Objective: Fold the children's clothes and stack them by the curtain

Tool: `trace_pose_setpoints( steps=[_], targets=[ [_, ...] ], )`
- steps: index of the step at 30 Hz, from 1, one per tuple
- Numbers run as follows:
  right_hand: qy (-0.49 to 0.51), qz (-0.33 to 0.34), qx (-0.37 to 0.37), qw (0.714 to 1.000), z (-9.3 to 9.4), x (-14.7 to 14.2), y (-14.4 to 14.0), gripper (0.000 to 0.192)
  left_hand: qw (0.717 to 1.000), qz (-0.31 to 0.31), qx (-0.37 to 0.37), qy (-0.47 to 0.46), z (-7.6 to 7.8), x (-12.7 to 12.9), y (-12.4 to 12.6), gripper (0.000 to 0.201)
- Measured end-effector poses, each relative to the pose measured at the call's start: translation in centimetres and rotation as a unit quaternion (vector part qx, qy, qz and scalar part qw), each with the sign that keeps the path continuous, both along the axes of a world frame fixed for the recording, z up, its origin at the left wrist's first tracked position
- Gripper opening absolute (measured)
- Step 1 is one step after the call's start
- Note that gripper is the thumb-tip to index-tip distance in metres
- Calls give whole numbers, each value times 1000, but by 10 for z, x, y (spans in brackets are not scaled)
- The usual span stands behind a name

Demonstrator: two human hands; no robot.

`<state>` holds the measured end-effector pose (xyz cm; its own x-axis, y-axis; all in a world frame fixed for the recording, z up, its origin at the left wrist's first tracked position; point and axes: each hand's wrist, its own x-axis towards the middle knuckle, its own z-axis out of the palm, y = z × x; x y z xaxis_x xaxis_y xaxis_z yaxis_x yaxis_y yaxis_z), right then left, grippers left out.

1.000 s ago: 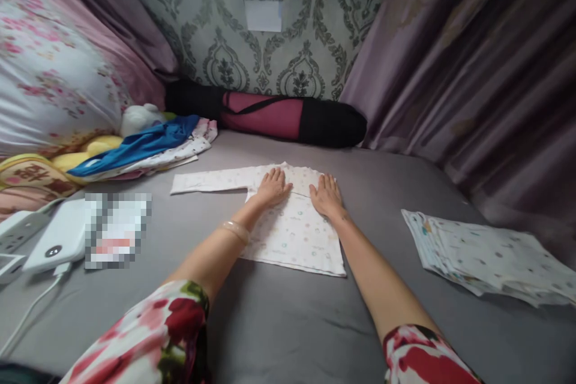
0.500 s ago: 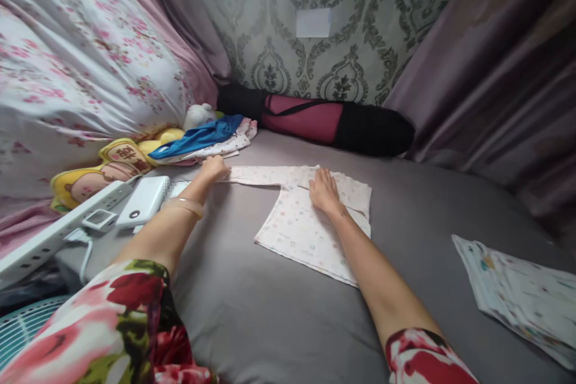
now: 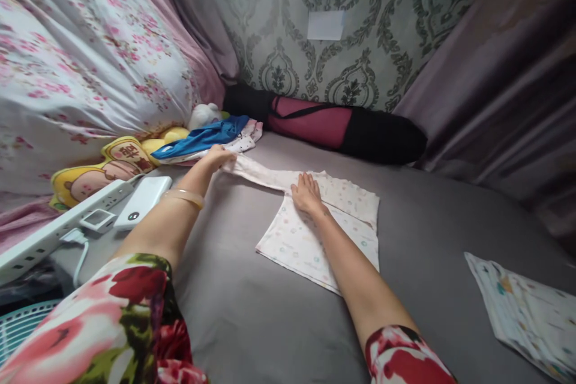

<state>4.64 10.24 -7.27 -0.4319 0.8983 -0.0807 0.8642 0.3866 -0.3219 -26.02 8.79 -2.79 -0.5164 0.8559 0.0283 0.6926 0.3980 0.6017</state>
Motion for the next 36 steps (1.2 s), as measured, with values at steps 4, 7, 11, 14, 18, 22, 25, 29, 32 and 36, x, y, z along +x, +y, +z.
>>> trace_pose_setpoints(
  steps=[4,7,11,14,18,22,25,29,32,36],
  targets=[
    [-5,5,-9,1000,2,-2,-3,69,997,27,77,5,28,16,9,20],
    [-27,3,-16,999,8,-4,-3,75,987,8,161,18,48,36,11,23],
    [-80,11,-49,995,22,-5,5,82,964,-102,245,20,76,70,5,22],
    [-108,20,-68,992,35,-7,12,89,950,-174,259,5,95,97,-3,21],
    [-126,2,-77,989,44,-10,17,91,939,-228,255,21,110,132,-8,16],
    [-39,12,-64,997,38,1,17,85,940,-226,244,74,111,161,-3,15],
    [124,-20,-19,992,31,22,14,58,947,-200,227,109,107,182,4,17],
    [342,-133,-103,925,31,60,7,37,948,-209,218,104,96,222,6,18],
    [457,-160,-219,847,32,90,4,54,920,-323,223,16,82,253,1,33],
    [527,-223,-321,755,26,121,9,86,892,-404,189,-76,54,266,-9,74]
  ],
)
